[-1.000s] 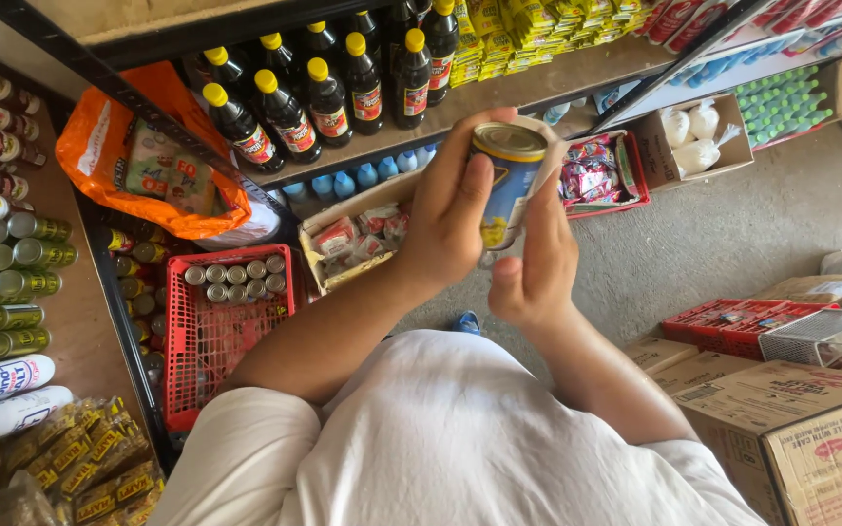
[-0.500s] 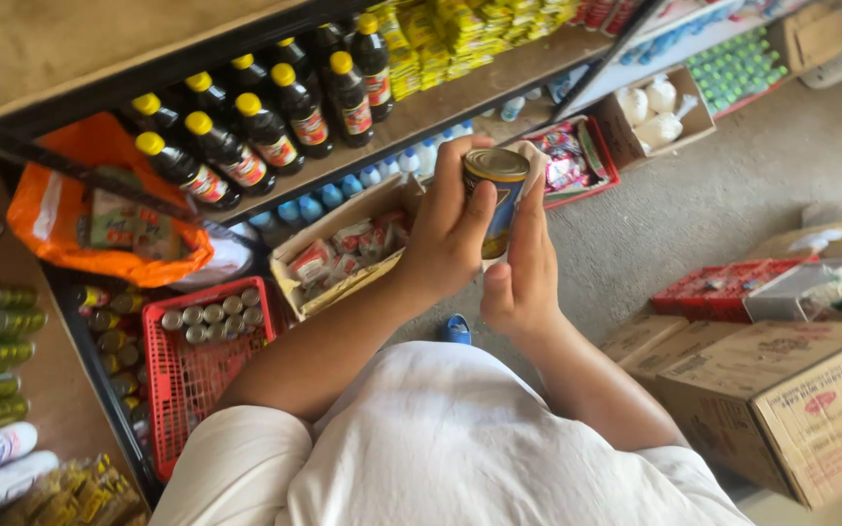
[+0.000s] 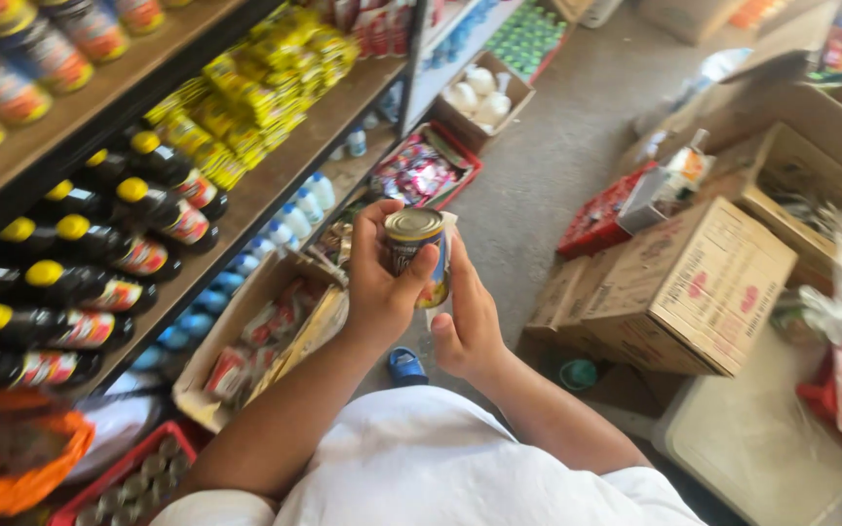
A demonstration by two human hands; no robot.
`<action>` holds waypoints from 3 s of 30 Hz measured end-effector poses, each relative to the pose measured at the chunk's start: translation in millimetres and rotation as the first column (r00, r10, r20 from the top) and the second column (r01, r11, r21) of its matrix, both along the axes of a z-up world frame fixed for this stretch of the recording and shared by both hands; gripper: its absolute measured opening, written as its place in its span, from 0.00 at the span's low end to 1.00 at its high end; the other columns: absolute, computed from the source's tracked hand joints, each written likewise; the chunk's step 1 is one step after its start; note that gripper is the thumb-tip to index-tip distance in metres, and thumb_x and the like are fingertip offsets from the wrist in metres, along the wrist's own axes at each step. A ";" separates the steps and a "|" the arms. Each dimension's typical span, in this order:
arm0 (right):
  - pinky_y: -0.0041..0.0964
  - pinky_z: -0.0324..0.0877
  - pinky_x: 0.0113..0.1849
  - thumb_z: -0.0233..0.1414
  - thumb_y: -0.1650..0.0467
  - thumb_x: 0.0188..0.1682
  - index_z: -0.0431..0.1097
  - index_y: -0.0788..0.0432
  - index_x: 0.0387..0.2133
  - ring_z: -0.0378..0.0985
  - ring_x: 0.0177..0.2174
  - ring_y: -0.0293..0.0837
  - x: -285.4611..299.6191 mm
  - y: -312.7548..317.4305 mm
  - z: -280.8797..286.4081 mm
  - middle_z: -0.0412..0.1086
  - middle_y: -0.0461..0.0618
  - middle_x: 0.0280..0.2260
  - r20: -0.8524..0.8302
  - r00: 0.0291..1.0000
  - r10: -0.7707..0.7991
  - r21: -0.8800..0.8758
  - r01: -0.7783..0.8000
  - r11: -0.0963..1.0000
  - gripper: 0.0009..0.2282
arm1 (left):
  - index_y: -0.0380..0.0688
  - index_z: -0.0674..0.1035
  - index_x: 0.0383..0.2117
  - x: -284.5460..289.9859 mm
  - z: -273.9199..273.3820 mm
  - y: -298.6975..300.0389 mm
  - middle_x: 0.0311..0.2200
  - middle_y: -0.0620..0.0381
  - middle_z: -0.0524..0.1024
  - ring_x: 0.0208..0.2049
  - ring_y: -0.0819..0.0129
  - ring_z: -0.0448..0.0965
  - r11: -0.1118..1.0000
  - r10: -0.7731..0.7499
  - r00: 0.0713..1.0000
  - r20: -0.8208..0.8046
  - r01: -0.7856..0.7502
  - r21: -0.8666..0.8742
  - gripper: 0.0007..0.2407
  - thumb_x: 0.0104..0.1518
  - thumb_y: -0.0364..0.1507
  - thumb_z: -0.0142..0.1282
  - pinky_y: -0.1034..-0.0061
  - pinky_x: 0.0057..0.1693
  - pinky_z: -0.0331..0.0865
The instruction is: The person wipes dust from cans by picking up each can, cleaning its entire surface with a cloth, then placing it on a shelf.
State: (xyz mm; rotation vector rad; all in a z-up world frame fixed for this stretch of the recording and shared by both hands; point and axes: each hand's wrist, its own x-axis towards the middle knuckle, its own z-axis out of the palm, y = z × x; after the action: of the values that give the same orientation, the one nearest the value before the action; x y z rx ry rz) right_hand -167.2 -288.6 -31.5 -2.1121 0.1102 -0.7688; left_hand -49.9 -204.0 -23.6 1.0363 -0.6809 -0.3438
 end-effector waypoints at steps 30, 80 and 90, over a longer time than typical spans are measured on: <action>0.53 0.58 0.66 0.39 0.55 0.63 0.56 0.70 0.65 0.59 0.67 0.69 -56.3 -85.5 -45.5 0.55 0.72 0.66 0.113 0.976 -0.185 -0.201 0.205 0.958 0.29 | 0.40 0.68 0.60 -36.9 -41.7 -105.4 0.49 0.55 0.73 0.50 0.67 0.74 0.910 -0.411 0.730 -0.546 0.289 -0.298 0.20 0.63 0.26 0.60 0.67 0.59 0.68; 0.42 0.54 0.63 0.31 0.48 0.58 0.52 0.66 0.68 0.63 0.62 0.45 -103.0 -12.7 -41.9 0.62 0.56 0.63 0.310 0.904 -0.293 0.947 -0.270 0.172 0.36 | 0.40 0.67 0.54 -68.6 -24.0 -65.1 0.51 0.52 0.71 0.58 0.66 0.73 0.831 -0.556 0.827 -0.085 0.553 -0.063 0.23 0.56 0.25 0.68 0.68 0.64 0.70; 0.46 0.66 0.55 0.31 0.49 0.58 0.63 0.64 0.58 0.75 0.52 0.50 -88.7 -48.0 -33.2 0.71 0.57 0.53 0.284 0.959 -0.001 0.952 -0.282 -0.121 0.33 | 0.40 0.69 0.53 -45.4 -9.7 -76.7 0.50 0.49 0.70 0.54 0.63 0.75 0.964 -0.255 0.900 0.353 0.263 0.026 0.22 0.54 0.25 0.69 0.71 0.62 0.70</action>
State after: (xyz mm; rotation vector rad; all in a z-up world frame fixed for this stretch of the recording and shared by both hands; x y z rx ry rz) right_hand -256.0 -336.7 -64.6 -0.4307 0.2553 -0.4157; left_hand -95.3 -280.7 -33.3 0.9962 -1.1536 -0.3829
